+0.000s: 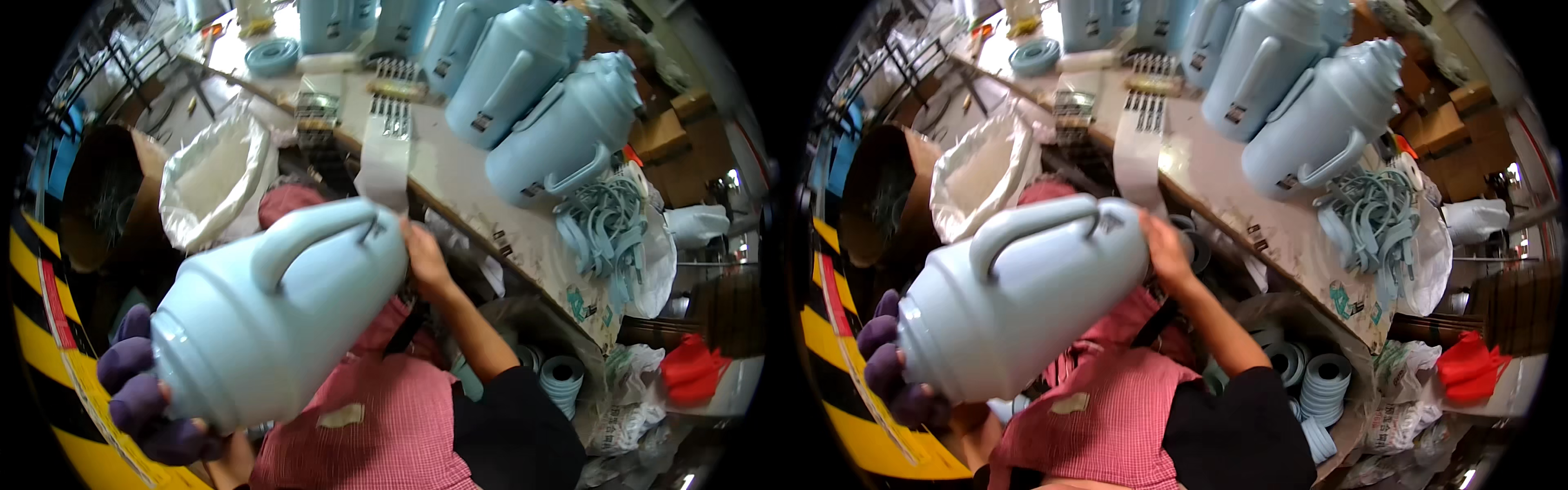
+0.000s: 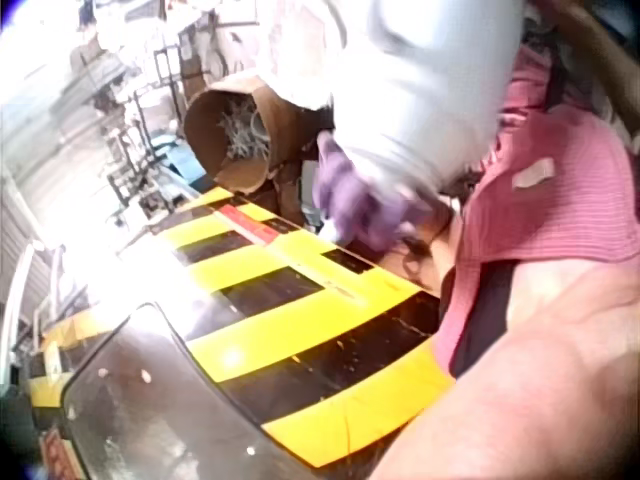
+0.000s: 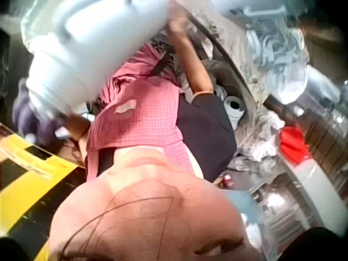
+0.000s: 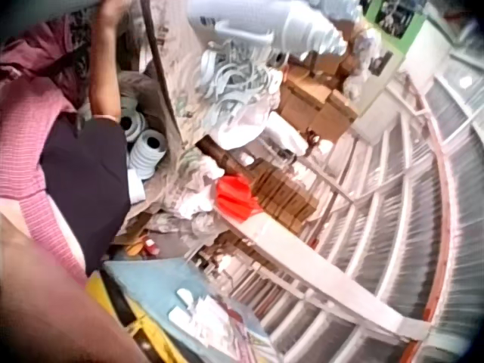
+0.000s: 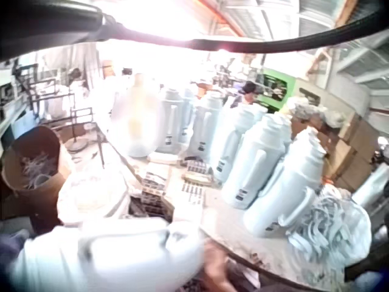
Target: The person picks up a blue thermos, checks the rim and interior by hand, peels a label from a strip and applies it to the side of the container, and handles a plastic lid.
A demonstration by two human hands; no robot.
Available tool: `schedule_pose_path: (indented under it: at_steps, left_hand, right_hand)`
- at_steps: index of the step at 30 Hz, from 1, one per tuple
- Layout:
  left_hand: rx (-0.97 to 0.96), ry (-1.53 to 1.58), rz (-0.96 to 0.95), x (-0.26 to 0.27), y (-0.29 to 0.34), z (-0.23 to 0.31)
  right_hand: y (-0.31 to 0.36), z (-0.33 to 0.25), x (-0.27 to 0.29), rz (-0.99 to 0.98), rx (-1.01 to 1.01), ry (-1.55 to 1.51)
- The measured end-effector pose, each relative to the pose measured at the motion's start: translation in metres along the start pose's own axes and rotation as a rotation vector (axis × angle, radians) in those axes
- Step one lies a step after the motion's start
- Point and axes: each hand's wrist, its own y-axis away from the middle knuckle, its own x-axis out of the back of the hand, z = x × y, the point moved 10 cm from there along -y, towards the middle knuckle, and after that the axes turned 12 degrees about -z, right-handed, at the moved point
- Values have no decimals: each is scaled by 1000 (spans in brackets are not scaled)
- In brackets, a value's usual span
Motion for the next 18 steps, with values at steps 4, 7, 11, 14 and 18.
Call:
schedule_pose_path:
  at_steps: [4,7,11,14,18]
  left_hand:
    - [151,208,-54,13,-24,-18]
    - [379,166,-365,19,-10,-55]
    - [543,278,-294,7,16,-75]
    - [695,327,-90,-7,13,-83]
    - [1009,292,-153,0,59,-114]
  right_hand:
    - [33,-53,46,335,326,549]
    - [26,-94,136,678,394,753]
    - [-59,-46,180,801,480,874]
    - [-106,-45,176,934,607,1057]
    - [-163,-43,179,1166,579,1126]
